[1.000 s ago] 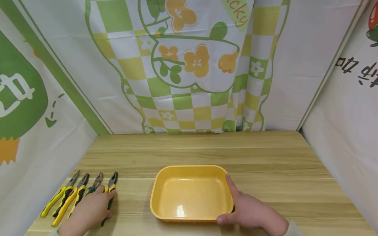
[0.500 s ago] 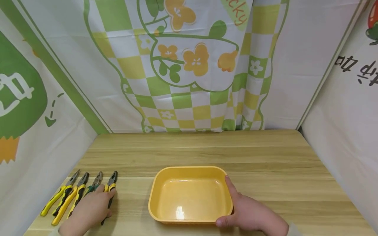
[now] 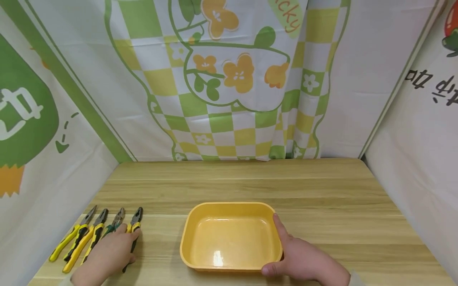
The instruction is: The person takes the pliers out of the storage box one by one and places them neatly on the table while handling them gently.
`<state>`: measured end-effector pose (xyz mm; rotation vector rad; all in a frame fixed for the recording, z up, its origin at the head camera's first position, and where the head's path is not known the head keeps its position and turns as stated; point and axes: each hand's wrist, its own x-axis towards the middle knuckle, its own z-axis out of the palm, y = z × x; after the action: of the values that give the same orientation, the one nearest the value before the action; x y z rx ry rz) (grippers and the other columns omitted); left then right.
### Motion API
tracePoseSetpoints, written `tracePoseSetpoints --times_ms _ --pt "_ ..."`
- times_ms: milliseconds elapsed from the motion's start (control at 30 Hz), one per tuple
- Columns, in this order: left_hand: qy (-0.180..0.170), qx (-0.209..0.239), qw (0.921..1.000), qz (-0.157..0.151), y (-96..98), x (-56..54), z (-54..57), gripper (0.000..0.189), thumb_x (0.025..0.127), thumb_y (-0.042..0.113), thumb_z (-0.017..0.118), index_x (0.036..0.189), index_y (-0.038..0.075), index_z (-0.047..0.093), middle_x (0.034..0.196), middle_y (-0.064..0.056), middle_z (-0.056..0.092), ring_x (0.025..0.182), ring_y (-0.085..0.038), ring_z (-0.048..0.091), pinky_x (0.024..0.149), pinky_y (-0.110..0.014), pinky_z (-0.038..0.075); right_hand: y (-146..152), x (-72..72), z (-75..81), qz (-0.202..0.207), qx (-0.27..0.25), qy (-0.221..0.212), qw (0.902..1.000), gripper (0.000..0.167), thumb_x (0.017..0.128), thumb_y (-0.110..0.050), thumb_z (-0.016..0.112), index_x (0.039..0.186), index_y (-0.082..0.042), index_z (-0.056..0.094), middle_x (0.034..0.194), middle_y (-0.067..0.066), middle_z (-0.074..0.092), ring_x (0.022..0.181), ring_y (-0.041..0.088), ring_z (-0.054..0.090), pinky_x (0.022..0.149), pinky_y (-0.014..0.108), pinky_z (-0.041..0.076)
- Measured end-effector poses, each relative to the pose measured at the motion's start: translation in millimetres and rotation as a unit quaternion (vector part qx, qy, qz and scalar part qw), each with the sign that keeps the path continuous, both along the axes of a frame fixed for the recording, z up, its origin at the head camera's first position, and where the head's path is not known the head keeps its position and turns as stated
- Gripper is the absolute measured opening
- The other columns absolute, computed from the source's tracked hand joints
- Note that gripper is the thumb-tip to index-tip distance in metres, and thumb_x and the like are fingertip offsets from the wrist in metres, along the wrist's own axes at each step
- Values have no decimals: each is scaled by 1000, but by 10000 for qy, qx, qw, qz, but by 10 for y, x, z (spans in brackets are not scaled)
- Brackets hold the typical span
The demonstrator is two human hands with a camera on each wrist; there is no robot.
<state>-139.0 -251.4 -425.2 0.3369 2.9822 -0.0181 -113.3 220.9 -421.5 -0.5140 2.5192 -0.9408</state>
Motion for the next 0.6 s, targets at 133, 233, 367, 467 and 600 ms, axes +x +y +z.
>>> tracePoseSetpoints --times_ms 133,233,367,467,600 --pt "-115 140 9997 170 2 16 -3 55 74 17 88 123 8 64 103 -20 53 76 -33 52 59 -47 49 6 11 6 -22 3 3 10000 128 82 -54 76 157 -2 -13 105 8 70 88 16 60 85 43 49" --pt "-256 263 9988 332 2 18 0 59 76 20 87 128 8 63 106 -21 51 79 -34 50 57 -47 49 10 21 9 -33 19 3 10000 128 81 -55 77 157 -2 -13 105 6 70 89 17 60 86 44 49" --pt "-391 357 9973 515 12 -2 25 62 79 34 85 130 8 63 111 -23 51 87 -38 53 62 -52 50 9 22 16 -38 14 -1 10000 129 81 -55 77 156 -1 -12 104 4 69 90 17 60 86 44 49" --pt "-432 371 9966 601 22 -13 45 64 81 45 80 129 6 64 114 -25 53 93 -41 56 67 -57 51 5 20 15 -31 6 26 10000 129 80 -55 77 156 -1 -12 105 5 69 91 17 60 86 43 49" --pt "-483 316 9954 763 51 -15 77 71 86 51 74 131 -1 61 119 -33 53 101 -48 58 70 -61 51 2 18 8 -2 -3 109 9999 131 80 -55 78 156 0 -13 106 8 70 91 18 61 86 44 49"
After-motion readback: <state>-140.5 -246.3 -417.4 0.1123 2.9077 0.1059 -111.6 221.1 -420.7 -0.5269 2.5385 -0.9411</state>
